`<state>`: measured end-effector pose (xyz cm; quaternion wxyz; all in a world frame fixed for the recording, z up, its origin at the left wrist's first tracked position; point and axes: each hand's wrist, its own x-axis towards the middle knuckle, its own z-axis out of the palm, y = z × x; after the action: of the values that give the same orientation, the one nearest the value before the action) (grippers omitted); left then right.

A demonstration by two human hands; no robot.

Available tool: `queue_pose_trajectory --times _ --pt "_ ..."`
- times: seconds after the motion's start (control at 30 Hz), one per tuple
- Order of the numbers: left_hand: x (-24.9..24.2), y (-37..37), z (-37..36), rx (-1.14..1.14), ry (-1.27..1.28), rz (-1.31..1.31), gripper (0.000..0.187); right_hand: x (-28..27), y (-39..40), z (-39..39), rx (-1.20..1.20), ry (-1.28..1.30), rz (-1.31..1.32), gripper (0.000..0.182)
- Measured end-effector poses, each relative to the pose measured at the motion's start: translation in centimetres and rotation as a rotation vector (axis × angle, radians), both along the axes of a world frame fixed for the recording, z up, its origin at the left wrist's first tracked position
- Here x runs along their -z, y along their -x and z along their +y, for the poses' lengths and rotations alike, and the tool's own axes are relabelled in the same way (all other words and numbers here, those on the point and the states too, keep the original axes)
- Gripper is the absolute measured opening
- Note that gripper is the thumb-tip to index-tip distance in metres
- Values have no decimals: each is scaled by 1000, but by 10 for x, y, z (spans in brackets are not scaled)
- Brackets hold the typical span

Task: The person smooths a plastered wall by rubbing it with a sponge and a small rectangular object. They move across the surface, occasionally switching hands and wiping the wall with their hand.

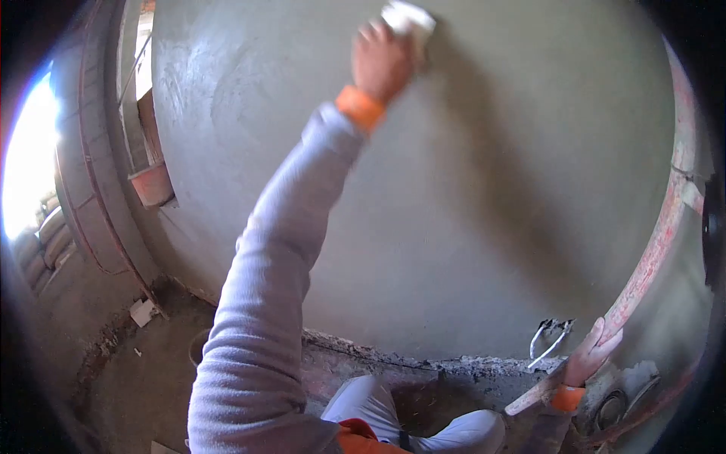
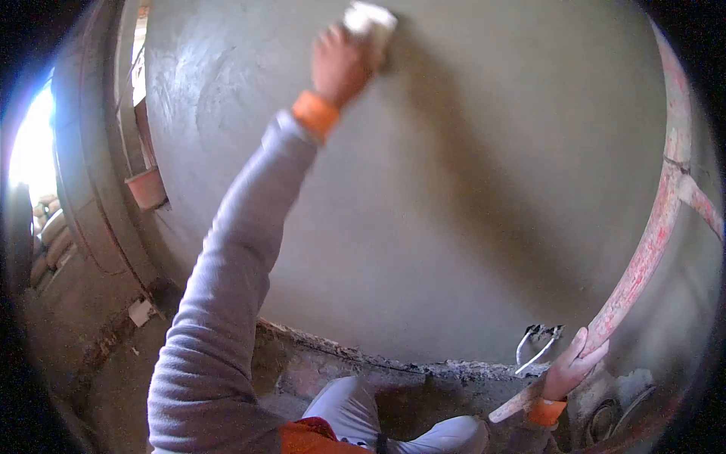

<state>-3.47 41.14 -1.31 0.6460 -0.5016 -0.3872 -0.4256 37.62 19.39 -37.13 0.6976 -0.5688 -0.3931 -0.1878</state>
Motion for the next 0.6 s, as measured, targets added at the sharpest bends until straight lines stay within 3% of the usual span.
queue_pose_trajectory --times 0.03,0.1,0.2,0.27,0.33,0.4,0.43,0.47,0.5,0.53,0.57,0.6 --pt "40 -11 4 21 -14 183 41 1 -3 1 56 30 -39 48" --pt "101 -17 -15 65 231 435 45 2 -4 2 60 20 -51 47" --pt "43 32 -6 20 150 468 47 -3 -2 0 63 25 -42 47" --pt "-22 45 -14 21 111 123 41 -1 -1 -1 33 19 -2 46" --pt "-71 44 1 -38 -15 -54 40 0 -1 2 -14 -17 57 44" --pt "-71 -8 -17 292 74 -214 34 1 -4 2 -5 -12 22 44" --pt "-66 -24 -7 185 278 -57 36 0 -3 2 -2 -13 28 44" --pt "-31 -59 22 119 47 12 29 -1 -2 2 -2 -15 33 44" --pt "10 -94 14 345 -61 74 20 1 -2 4 26 -21 11 44" --pt "57 -114 -5 213 1 242 20 2 -3 4 35 -9 -2 45" --pt "102 -131 -6 287 25 341 22 2 -5 4 46 1 -22 45" --pt "141 -138 -9 212 255 453 38 1 -5 3 60 8 -39 46"
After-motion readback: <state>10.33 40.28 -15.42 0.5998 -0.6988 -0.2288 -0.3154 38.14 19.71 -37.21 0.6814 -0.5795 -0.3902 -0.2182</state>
